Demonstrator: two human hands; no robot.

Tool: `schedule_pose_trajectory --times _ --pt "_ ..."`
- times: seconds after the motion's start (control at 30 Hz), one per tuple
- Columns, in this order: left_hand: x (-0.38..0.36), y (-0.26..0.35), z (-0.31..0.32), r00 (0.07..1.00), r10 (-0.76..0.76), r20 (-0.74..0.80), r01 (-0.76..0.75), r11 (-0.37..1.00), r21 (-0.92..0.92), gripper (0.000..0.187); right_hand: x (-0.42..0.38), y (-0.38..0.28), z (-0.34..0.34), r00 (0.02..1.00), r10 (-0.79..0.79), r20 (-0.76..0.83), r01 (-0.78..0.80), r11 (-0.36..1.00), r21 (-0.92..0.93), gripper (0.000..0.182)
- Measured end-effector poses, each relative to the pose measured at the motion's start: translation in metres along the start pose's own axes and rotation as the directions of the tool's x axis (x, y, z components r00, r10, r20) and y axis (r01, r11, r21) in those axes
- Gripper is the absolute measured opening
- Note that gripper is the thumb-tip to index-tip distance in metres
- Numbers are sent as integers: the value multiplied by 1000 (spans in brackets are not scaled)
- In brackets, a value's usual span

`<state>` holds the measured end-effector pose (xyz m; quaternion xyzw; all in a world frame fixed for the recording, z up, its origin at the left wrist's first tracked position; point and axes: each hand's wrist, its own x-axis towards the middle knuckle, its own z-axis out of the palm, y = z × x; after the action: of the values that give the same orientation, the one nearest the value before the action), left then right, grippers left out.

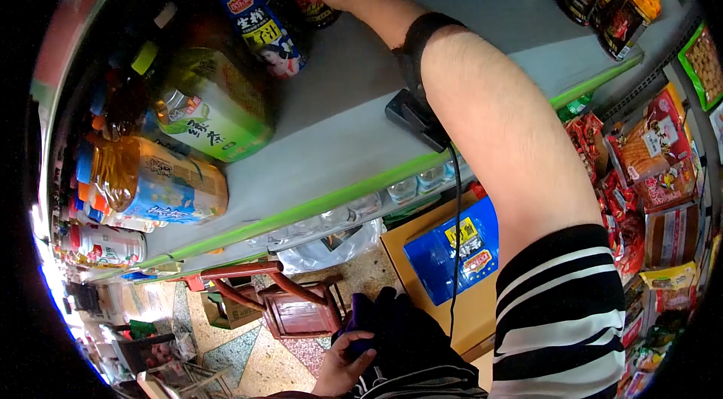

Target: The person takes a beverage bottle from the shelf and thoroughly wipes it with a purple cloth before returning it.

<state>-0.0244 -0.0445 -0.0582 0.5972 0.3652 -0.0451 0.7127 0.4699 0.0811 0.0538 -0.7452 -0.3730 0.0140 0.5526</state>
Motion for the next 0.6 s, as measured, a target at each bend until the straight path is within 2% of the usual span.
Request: schedule_pose_trajectory --times 0.13,0.23,0.3,0.37,0.5,0.6 --pt "-2 5 -6 999 -32 -18 33 999 33 28 1 1 2 1000 -3 -18 2 998 -58 37" --pt "-2 7 -8 999 -27 -31 29 998 50 27 -2 0 0 999 35 8 -34 999 -14 37" --pt "-2 7 -9 999 -8 -40 10 999 52 27 8 10 2 996 -92 -6 89 981 -170 36" --pt "-4 7 -10 999 -5 -42 7 999 43 27 13 19 3 991 -131 -5 126 962 -244 36" --pt "-8 3 -11 999 -52 -6 52 990 127 28 0 20 -1 999 -44 -17 38 966 -255 36" --pt "-14 -4 -11 999 -52 0 52 996 69 28 -13 23 -25 998 61 -28 -66 965 -255 35"
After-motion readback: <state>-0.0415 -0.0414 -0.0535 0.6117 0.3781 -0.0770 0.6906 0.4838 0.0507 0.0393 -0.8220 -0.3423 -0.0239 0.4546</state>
